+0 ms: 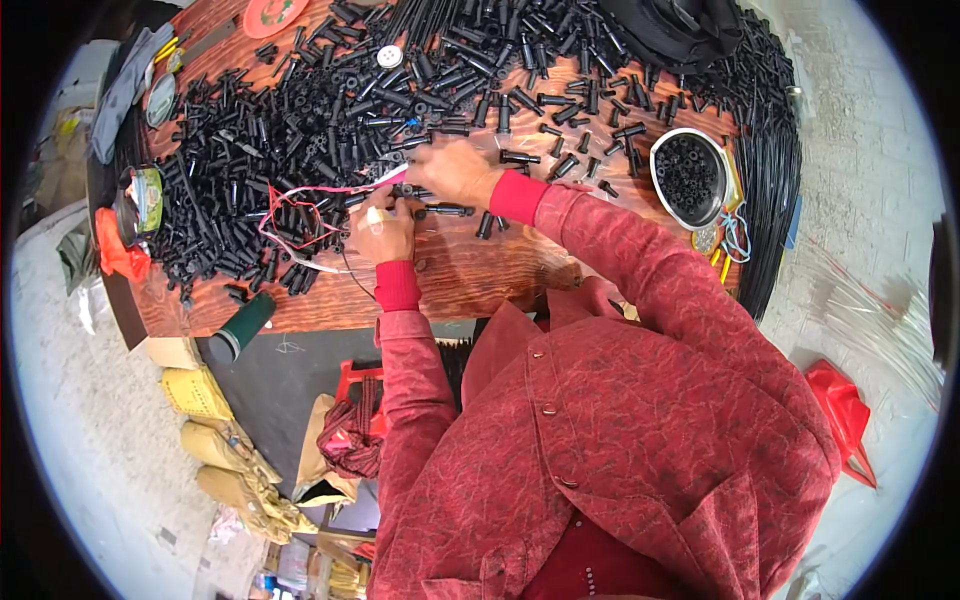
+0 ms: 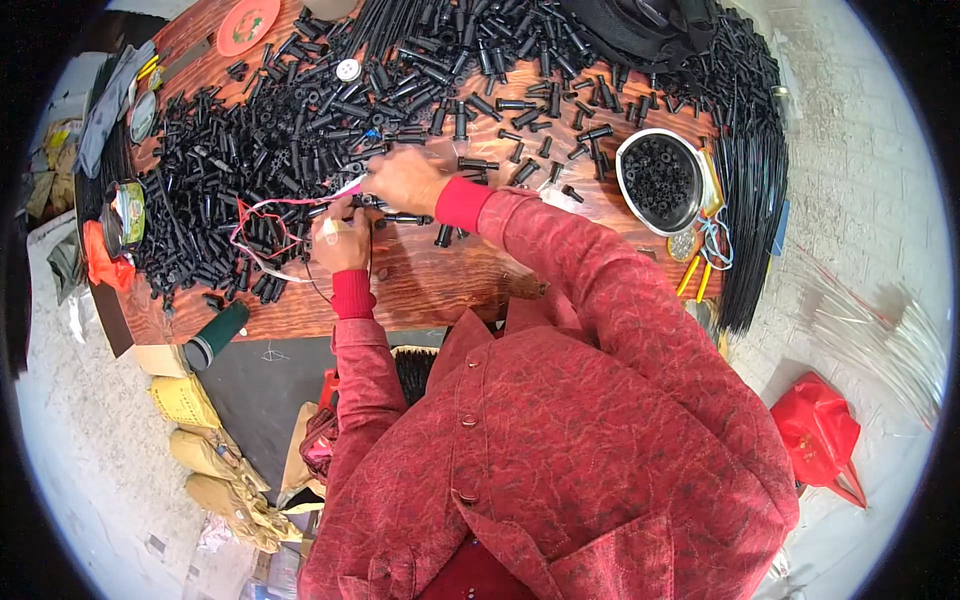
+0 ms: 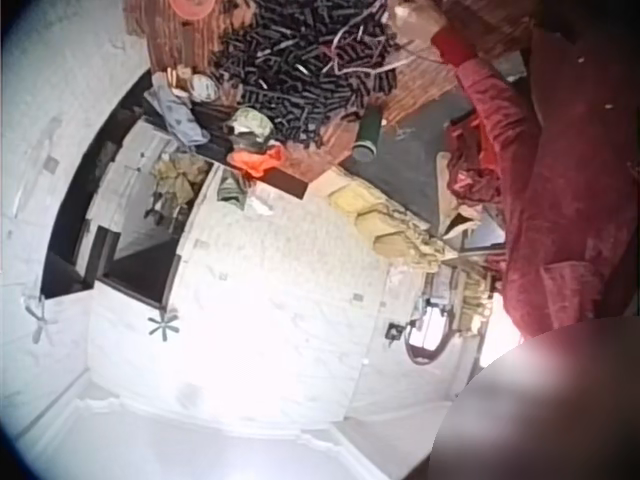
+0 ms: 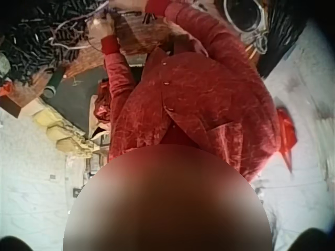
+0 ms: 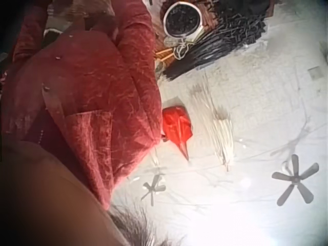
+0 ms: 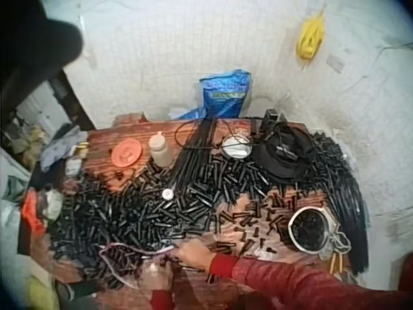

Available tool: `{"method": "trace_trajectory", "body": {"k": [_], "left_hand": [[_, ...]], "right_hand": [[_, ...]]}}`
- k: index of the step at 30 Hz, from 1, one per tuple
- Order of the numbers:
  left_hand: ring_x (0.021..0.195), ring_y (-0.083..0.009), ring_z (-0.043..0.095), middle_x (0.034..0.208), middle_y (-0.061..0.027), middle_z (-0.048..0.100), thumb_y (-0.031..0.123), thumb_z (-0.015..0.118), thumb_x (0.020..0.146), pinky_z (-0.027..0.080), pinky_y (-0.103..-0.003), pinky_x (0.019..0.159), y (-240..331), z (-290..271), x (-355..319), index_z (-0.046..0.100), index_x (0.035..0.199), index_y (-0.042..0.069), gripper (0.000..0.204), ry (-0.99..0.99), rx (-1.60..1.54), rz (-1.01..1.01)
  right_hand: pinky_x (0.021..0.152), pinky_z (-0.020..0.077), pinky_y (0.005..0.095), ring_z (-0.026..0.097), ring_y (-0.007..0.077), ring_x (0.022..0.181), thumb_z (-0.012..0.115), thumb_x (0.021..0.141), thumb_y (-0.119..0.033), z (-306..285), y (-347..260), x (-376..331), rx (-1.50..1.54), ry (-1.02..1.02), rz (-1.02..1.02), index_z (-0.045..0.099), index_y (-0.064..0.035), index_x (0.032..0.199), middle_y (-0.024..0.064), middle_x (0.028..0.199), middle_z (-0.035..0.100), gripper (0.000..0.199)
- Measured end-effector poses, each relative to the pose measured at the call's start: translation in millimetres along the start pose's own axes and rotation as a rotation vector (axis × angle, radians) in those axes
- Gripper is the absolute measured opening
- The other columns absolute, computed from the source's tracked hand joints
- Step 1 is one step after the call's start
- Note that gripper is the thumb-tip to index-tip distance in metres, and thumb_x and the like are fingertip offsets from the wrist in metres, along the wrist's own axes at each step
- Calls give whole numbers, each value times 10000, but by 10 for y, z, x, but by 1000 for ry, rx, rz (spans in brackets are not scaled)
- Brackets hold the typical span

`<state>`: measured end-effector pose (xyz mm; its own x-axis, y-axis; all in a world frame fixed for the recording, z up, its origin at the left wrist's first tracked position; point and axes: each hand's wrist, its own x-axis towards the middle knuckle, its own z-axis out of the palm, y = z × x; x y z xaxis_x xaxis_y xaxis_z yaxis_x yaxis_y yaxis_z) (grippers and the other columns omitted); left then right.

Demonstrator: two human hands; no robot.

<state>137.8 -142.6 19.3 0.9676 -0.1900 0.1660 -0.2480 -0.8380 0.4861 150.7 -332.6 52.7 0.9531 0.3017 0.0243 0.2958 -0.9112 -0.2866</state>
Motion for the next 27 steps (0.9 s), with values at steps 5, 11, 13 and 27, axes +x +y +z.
{"method": "trace_trajectory", "body": {"k": [5,11,13,27], "left_hand": [[921,-300,669,930,-62,745,81,676,835,510,-423,878,91,-64,-67,710,1014,104,184,-15,-123,-98],[1066,-296,613,1141,-70,678,152,744,850,436,-473,962,78,-293,-422,700,997,123,156,43,-4,64],[1081,-295,607,1155,-69,675,156,749,848,433,-479,964,15,-281,-511,699,1000,121,164,44,-44,64],[1050,-303,626,1059,-63,688,26,671,840,446,-459,959,-320,-478,-495,725,981,123,180,132,-24,17]], "right_hand": [[629,566,419,738,291,753,700,784,-225,363,-198,168,-5,-56,-69,731,-104,829,111,873,717,133],[669,576,406,733,295,802,688,763,-135,202,-363,191,-7,-141,-91,679,-36,890,137,854,709,161],[705,577,401,728,278,828,686,801,-181,275,-359,157,-67,-56,-92,695,-66,911,115,884,715,159],[756,550,276,682,159,856,727,921,-100,-1319,831,-1449,464,150,540,743,-76,1160,61,1036,733,241]]}}
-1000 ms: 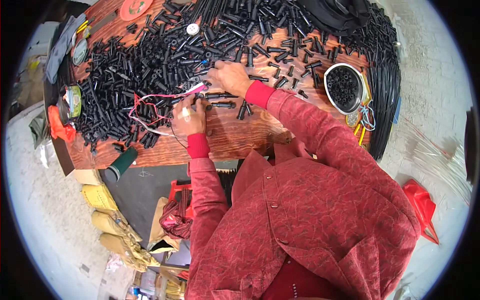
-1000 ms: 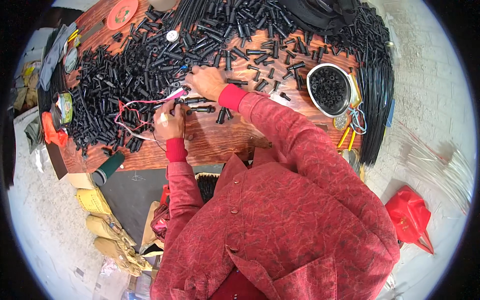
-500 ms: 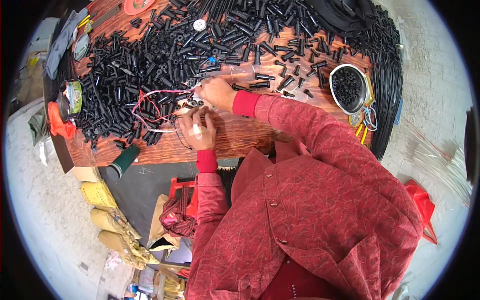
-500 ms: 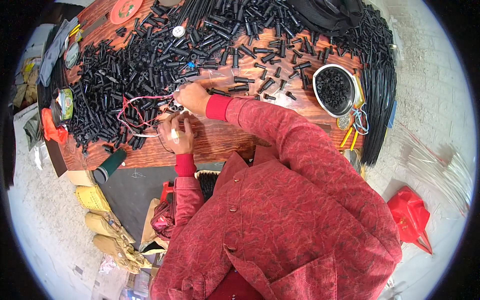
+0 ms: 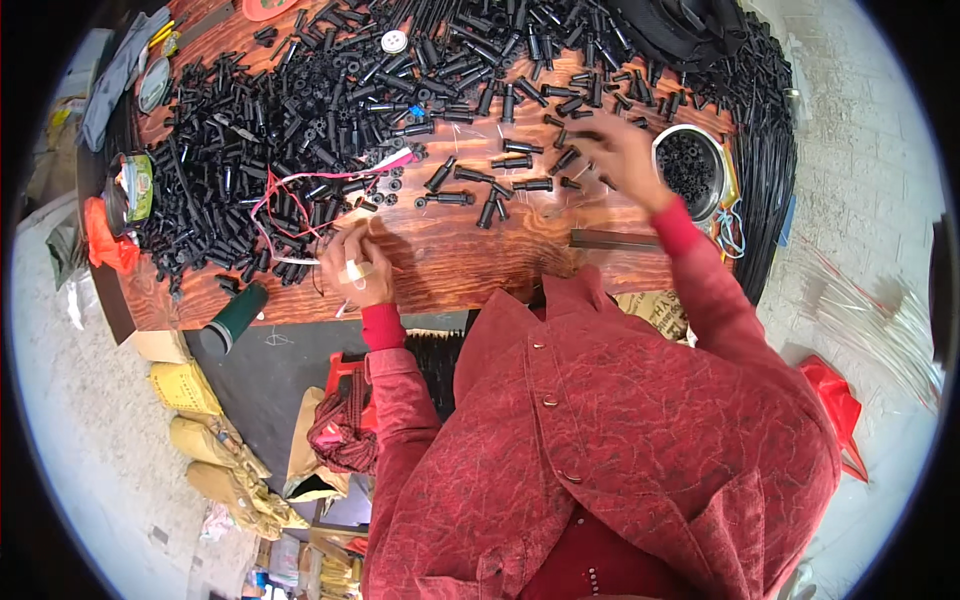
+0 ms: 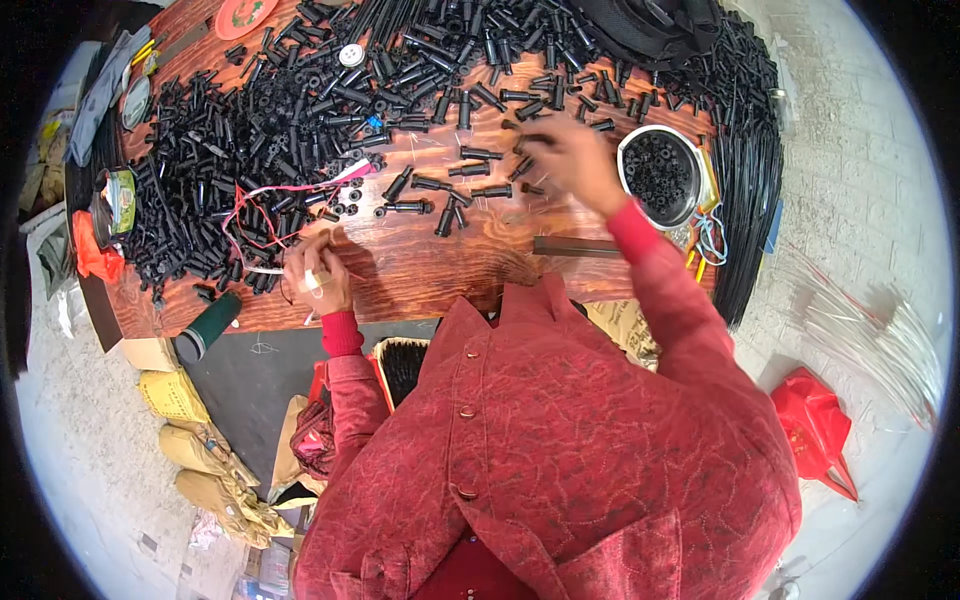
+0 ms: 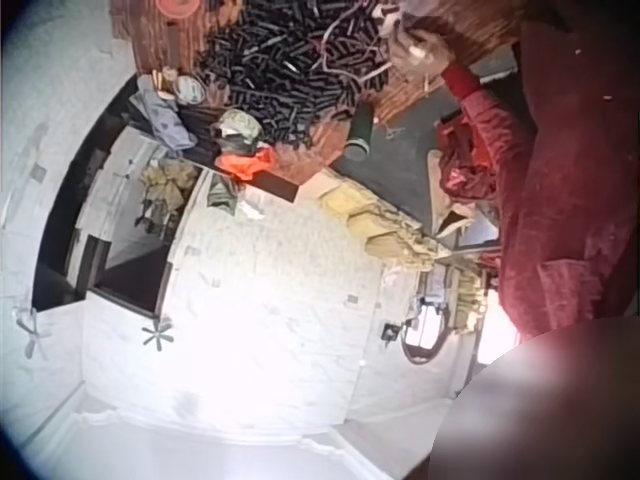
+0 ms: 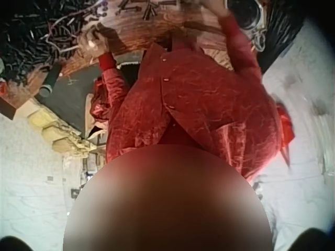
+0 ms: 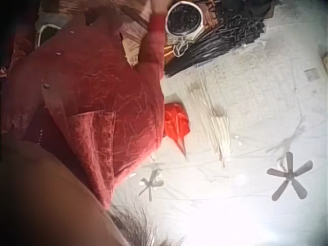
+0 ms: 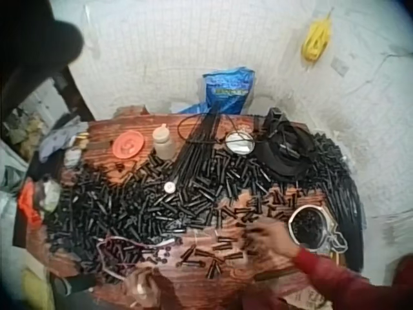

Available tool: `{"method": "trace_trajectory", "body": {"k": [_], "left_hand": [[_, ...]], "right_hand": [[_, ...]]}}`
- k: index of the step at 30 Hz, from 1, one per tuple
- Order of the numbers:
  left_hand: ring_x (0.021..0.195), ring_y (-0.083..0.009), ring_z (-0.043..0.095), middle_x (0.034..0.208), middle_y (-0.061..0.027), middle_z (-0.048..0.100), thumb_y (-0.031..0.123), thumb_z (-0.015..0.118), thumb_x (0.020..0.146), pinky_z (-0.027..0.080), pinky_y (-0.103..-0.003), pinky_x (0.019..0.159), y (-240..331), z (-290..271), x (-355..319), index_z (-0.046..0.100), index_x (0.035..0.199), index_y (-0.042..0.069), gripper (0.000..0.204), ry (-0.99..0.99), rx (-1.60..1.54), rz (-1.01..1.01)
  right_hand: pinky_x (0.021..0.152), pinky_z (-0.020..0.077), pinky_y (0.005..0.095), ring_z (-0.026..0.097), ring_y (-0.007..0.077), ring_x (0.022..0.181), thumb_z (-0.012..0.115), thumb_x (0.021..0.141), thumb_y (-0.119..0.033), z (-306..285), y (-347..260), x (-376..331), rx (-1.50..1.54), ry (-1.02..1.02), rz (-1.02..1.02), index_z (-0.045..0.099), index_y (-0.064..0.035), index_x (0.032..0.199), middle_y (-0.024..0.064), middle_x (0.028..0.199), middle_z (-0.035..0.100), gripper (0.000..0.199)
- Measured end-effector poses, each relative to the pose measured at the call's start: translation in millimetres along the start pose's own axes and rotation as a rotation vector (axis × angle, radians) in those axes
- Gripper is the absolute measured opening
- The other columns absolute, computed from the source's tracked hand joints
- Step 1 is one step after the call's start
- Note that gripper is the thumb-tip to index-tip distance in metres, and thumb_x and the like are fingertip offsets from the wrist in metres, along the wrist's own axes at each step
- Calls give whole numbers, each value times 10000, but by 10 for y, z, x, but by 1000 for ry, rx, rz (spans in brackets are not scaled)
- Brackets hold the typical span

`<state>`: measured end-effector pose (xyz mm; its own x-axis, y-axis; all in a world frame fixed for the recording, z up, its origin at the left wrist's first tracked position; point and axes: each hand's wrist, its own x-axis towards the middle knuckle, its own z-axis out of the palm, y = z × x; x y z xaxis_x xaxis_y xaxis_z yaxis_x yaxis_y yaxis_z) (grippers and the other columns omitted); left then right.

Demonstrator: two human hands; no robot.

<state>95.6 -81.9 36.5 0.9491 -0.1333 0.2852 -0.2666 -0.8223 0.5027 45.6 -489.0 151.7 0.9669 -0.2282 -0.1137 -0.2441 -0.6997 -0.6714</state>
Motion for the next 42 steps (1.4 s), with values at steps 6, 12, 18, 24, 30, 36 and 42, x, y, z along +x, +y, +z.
{"method": "trace_trajectory", "body": {"k": [6,12,18,24,30,36,42], "left_hand": [[983,-291,651,1119,-150,607,40,678,887,530,-384,858,173,515,138,611,1283,65,402,-121,-174,-4],[864,-251,647,1085,-130,621,68,713,880,541,-381,784,185,557,66,605,1311,72,444,-176,-192,-75],[904,-284,675,1050,-122,666,-3,709,866,562,-393,793,327,569,-103,642,1229,63,375,-139,-301,-219],[883,-247,656,1052,-118,663,2,712,872,547,-370,796,162,589,-201,619,1273,43,414,-84,-355,-209],[896,-219,636,1106,-122,625,-8,726,852,530,-356,829,321,501,-207,518,1397,21,585,-137,-383,-329],[936,-219,634,1120,-114,606,-17,703,864,526,-349,858,495,520,-381,441,1456,3,647,-137,-470,-367],[852,-176,604,1080,-96,578,-16,693,872,531,-324,799,423,556,-528,443,1447,-20,627,-174,-442,-326]], "right_hand": [[842,561,403,705,335,981,731,876,-139,-1062,1369,-1063,-615,234,246,720,-46,1145,152,1061,730,285],[819,559,417,690,334,983,692,888,-128,-231,416,-431,-585,131,118,699,-111,1203,129,1125,710,315],[750,569,418,671,285,962,673,797,-172,1779,-652,95,-371,-66,-651,703,-137,927,33,955,657,138],[748,549,413,672,296,902,658,803,-155,2259,-515,424,-359,-122,-813,642,-92,916,69,932,644,130],[632,553,404,675,280,799,700,768,-157,2340,-812,533,-288,-80,-723,599,-81,958,95,949,617,228],[603,556,389,685,234,780,646,820,-168,2522,-712,671,-499,-147,-792,610,-100,914,86,936,629,122],[655,581,414,705,284,824,728,868,-233,1732,-570,389,-203,-165,-617,631,-102,1056,91,979,654,249]]}}
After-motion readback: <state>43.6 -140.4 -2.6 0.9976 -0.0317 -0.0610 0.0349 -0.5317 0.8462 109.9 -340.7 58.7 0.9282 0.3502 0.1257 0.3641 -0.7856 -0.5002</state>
